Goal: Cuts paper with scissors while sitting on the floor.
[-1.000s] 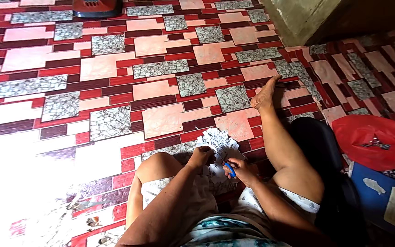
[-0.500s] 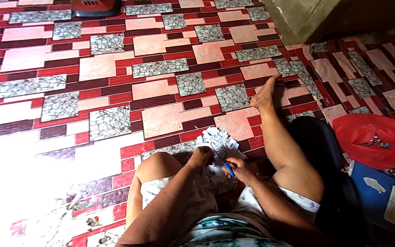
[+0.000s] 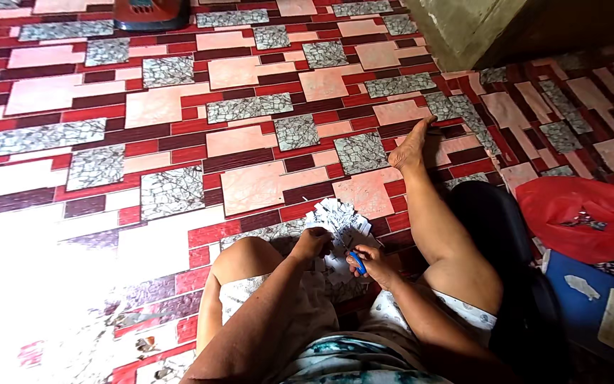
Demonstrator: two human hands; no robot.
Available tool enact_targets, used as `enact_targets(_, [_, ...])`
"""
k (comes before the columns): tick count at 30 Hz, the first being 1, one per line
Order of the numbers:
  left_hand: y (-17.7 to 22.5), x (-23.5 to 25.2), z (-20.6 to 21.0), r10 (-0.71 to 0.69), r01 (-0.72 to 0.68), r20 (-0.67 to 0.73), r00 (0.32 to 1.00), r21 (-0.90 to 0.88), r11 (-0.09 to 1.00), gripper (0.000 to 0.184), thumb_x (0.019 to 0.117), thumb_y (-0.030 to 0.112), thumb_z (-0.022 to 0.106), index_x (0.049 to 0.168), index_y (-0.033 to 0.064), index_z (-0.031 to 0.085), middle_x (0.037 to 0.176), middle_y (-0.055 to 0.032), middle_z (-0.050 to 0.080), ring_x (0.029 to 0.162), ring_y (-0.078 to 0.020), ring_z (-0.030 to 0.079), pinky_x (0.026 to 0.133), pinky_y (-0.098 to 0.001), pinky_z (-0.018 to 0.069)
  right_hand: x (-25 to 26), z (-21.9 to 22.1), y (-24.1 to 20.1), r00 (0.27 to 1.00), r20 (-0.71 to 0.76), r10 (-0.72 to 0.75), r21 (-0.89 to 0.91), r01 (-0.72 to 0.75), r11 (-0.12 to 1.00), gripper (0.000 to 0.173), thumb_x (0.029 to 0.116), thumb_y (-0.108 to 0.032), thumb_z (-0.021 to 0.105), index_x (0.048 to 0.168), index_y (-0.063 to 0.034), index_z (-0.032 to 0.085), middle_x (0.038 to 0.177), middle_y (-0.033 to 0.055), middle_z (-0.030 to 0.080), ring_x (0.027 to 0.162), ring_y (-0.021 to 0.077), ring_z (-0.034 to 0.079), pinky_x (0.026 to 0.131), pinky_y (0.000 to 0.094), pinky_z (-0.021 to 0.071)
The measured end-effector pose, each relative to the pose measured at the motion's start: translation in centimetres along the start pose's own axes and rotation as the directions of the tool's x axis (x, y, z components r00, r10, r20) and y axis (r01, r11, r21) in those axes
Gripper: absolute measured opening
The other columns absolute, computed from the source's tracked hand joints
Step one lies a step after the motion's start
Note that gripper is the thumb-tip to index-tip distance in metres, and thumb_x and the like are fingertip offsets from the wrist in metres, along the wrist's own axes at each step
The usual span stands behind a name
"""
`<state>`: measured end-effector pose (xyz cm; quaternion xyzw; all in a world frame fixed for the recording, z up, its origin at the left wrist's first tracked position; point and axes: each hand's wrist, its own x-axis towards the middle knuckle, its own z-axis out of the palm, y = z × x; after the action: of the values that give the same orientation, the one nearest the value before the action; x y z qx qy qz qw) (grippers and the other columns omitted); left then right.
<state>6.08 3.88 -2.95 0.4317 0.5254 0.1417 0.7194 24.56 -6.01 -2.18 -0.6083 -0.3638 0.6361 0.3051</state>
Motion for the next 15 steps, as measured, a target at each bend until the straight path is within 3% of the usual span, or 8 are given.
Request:
enact_targets(7, [0.2, -0.1, 0.1, -0.011, 0.011, 0.009, 1.0, 0.042, 0.999, 0.016, 0.107, 0.011, 0.053, 0.102, -0.0015, 0.062, 0.07, -0.0013, 0.064, 0.054, -0.0058, 0.058, 0.052, -0.0199, 0.0489, 0.7, -0.2, 1.1, 0.995, 0.024, -0.098, -0.208, 0.101, 0.973, 0.033, 0.0922, -0.02, 0.073, 0.113, 0.0033, 0.063, 0.082, 0.0013, 0.056, 0.067, 0.0055, 0.054, 0.065, 0.0221, 0.0496])
enact_targets(9, [0.1, -0.1, 0.0, -0.008, 0.005, 0.037, 0.999, 0.086, 0.996, 0.018, 0.107, 0.013, 0.053, 0.104, -0.002, 0.063, 0.071, -0.001, 0.064, 0.054, -0.0055, 0.057, 0.052, -0.0201, 0.0482, 0.7, -0.3, 1.1, 0.994, 0.027, -0.104, -0.258, 0.108, 0.96, 0.034, 0.0926, -0.021, 0.073, 0.114, 0.0038, 0.064, 0.082, 0.0034, 0.058, 0.067, 0.0069, 0.055, 0.066, 0.024, 0.0511])
enact_targets(15, [0.2, -0.1, -0.1, -0.014, 0.007, 0.064, 0.998, 0.104, 0.995, 0.018, 0.107, 0.012, 0.053, 0.106, -0.0019, 0.063, 0.071, -0.0004, 0.064, 0.053, -0.0049, 0.057, 0.052, -0.0193, 0.0474, 0.4, -0.2, 0.8, 0.996, 0.011, -0.09, -0.159, 0.091, 0.983, 0.026, 0.0927, -0.016, 0.073, 0.109, 0.0024, 0.064, 0.079, 0.0011, 0.063, 0.063, 0.0044, 0.06, 0.062, 0.0208, 0.0533])
